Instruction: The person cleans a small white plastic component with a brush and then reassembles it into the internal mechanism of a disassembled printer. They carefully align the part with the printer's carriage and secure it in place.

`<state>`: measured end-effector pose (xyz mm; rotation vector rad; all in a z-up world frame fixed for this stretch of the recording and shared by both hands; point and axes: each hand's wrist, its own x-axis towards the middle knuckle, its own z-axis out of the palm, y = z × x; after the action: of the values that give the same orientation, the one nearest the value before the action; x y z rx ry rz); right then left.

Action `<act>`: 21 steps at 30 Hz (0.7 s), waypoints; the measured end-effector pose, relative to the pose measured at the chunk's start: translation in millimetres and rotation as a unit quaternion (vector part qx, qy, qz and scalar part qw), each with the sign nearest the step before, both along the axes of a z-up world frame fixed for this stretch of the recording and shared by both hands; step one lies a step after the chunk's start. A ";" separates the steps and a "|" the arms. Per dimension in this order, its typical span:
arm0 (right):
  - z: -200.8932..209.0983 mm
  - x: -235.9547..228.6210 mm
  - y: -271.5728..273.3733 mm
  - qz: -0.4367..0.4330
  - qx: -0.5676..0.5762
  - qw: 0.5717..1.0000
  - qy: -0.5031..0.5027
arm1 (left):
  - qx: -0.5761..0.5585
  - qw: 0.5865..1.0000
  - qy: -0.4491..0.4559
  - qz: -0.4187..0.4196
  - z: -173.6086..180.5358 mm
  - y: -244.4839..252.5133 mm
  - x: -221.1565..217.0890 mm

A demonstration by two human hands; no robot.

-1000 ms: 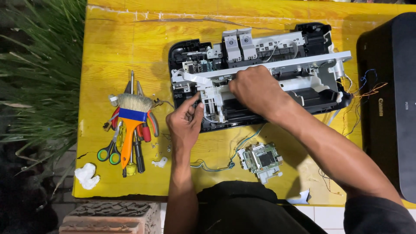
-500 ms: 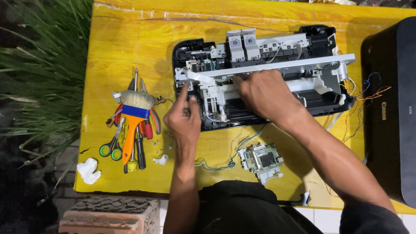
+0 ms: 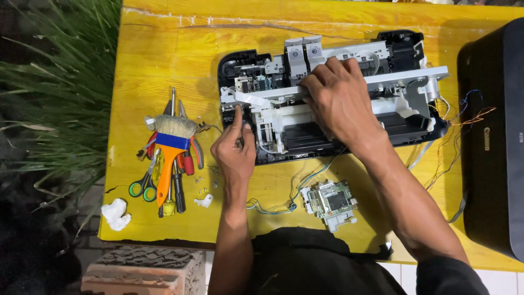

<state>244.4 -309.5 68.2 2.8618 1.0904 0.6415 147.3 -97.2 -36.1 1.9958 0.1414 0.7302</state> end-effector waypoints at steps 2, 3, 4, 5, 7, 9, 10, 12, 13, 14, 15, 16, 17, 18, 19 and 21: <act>-3.2 1.7 -1.1 -0.001 0.001 1.000 0.001 | -0.002 1.000 -0.002 -0.001 3.5 -1.6 0.4; -5.3 2.3 -2.0 -0.002 0.003 1.000 0.002 | -0.004 1.000 -0.002 -0.002 4.6 -2.9 0.5; -5.2 3.6 -2.1 -0.003 0.002 1.000 0.003 | -0.004 1.000 -0.001 -0.003 3.4 -3.0 0.6; -5.2 4.6 -2.2 0.002 0.014 1.000 0.004 | -0.005 1.000 -0.002 -0.004 2.0 -3.1 0.6; -6.8 4.4 -2.4 0.006 0.026 1.000 0.005 | -0.006 1.000 0.000 -0.005 -4.0 -3.3 -1.5; -7.8 4.4 -2.7 0.011 0.028 1.000 0.006 | 0.066 0.998 -0.009 0.003 -12.0 -3.3 -2.3; -7.5 4.7 -2.8 0.010 0.029 1.000 0.005 | 0.066 0.998 -0.010 0.002 -11.3 -3.6 -2.7; -6.4 5.7 -3.3 0.025 0.031 0.999 0.001 | 0.055 0.998 -0.014 0.008 -9.5 -4.5 -3.0; -6.0 6.6 -3.6 0.024 0.032 0.999 0.000 | 0.055 0.998 -0.016 0.007 -7.3 -4.7 -2.8; -5.8 7.2 -3.8 0.025 0.024 0.999 0.005 | 0.051 0.999 -0.015 0.008 -5.3 -4.8 -3.2; -5.7 7.9 -3.9 0.025 0.017 0.999 0.010 | 0.046 0.999 -0.014 0.008 -3.3 -4.8 -3.4; -6.3 7.8 -4.2 0.025 0.017 1.000 0.009 | 0.046 0.999 -0.015 0.008 -2.2 -3.8 -2.3; -7.2 7.8 -4.3 0.022 0.026 0.999 0.007 | 0.019 1.000 -0.009 0.006 -1.3 -2.7 -1.1; -9.0 6.6 -4.6 0.020 0.034 0.999 0.007 | -0.009 1.000 0.000 0.004 -1.0 -2.0 -1.8; -8.0 7.5 -5.3 0.020 0.034 0.999 0.008 | -0.009 1.000 0.001 0.004 -1.6 -2.6 -0.9; -7.4 7.5 -7.9 0.031 0.066 0.997 0.036 | -0.013 1.000 -0.010 -0.004 -3.8 -4.7 -0.7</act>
<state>251.9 -317.4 60.8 2.9955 1.1954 0.6409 146.6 -101.9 -39.9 1.9623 0.1309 0.7403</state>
